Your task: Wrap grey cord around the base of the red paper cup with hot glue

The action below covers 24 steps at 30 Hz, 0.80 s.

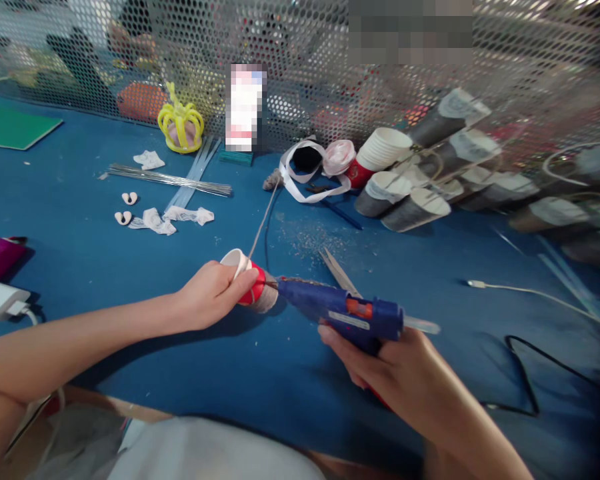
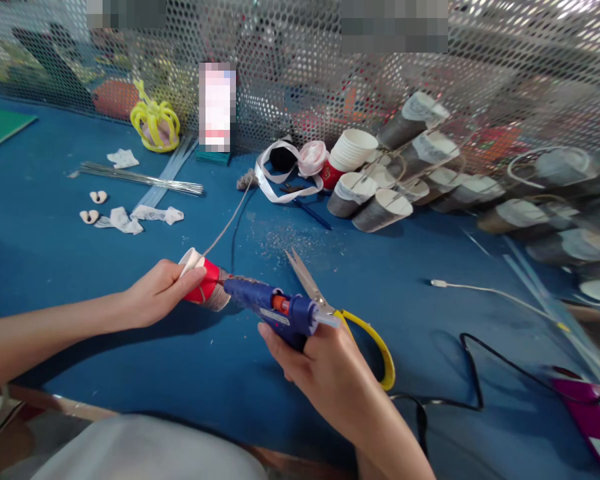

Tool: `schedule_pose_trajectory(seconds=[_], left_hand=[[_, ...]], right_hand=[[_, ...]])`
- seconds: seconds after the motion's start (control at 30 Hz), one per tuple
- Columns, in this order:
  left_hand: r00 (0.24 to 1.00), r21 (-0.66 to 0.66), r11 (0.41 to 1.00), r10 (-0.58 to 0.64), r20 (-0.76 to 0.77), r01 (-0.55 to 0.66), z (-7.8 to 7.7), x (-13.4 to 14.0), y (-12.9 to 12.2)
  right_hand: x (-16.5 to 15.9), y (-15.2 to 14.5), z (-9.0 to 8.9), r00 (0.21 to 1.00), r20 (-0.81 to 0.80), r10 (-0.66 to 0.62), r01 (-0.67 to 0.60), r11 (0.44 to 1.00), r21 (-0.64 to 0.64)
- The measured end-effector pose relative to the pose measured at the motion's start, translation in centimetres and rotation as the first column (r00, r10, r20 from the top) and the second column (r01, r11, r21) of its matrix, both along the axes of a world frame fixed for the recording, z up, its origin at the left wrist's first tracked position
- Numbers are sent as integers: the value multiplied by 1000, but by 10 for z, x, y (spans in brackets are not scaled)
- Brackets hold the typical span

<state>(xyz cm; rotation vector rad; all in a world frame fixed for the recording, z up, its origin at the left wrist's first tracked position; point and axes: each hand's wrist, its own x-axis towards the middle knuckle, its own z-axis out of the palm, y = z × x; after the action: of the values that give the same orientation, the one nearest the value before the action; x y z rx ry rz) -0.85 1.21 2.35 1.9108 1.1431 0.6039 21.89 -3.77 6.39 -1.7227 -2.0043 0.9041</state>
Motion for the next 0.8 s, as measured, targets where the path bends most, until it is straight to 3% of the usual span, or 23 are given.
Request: schedule_pose_trajectory(seconds=[0.6,0.8], left_hand=[[1000,10,1000,18,-13,-18,2,0,1],[1000,-70,997,21,-8,-21,2,0,2]], right_hand=[[-3,1,-1,999,25,-20,19,999,49],[6,-2,-11,994,59,97,-106,976,188]])
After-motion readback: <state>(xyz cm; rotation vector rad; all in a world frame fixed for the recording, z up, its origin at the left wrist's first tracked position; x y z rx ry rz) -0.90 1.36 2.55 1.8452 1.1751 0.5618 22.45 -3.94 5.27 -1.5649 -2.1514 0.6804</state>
